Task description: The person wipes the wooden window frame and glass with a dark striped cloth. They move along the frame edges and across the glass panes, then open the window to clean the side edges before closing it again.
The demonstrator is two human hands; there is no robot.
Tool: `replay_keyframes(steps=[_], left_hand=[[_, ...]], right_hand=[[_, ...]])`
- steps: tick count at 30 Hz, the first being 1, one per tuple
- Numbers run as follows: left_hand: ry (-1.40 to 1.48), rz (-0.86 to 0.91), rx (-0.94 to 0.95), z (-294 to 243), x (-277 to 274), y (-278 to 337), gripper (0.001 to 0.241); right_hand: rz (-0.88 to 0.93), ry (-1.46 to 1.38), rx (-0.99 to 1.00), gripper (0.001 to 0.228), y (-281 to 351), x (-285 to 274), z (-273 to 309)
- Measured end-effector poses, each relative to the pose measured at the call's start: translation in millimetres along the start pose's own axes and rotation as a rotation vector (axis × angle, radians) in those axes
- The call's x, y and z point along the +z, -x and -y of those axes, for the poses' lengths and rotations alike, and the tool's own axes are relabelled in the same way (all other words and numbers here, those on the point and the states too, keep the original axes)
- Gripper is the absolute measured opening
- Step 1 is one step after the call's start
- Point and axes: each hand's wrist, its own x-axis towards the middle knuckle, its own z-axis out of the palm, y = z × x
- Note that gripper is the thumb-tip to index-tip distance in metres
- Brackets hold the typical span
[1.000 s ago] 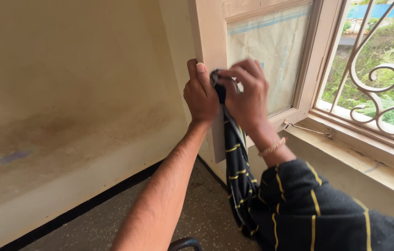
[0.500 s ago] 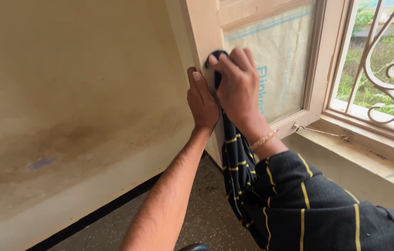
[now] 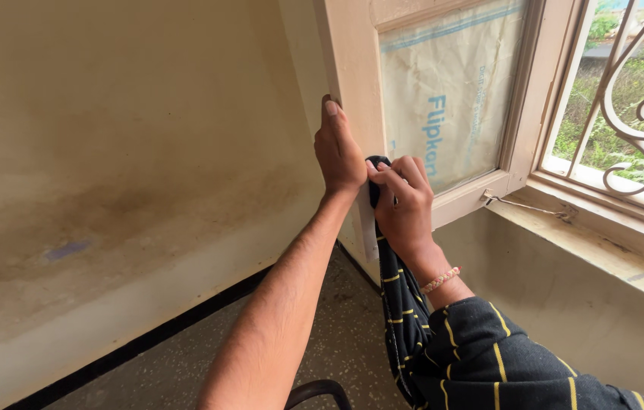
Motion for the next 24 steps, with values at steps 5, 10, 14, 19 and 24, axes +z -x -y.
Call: replay_keyframes(steps=[5, 10, 14, 19, 24], left_hand=[[-0.093, -0.006, 0.004, -3, 2, -2, 0.046], [-0.099, 0.014, -0.037, -14, -1, 0, 0.040], [-0.102, 0.013, 0.019, -23, -7, 1, 0.042], [-0.069, 0.016, -0.066, -14, -4, 3, 0.042], [-0.261, -0.221, 0.406, 14, 6, 3, 0.048]], right_hand=[[0.022, 0.038, 0.012, 0.008, -4, -3, -1], [-0.021, 0.013, -0.007, 0.007, -57, -5, 2], [-0.017, -0.040, -0.160, 0.011, -124, 4, 3], [-0.016, 0.019, -0.221, 0.015, -123, 4, 9], [0.062, 0.031, -0.099, 0.008, -67, -4, 12]])
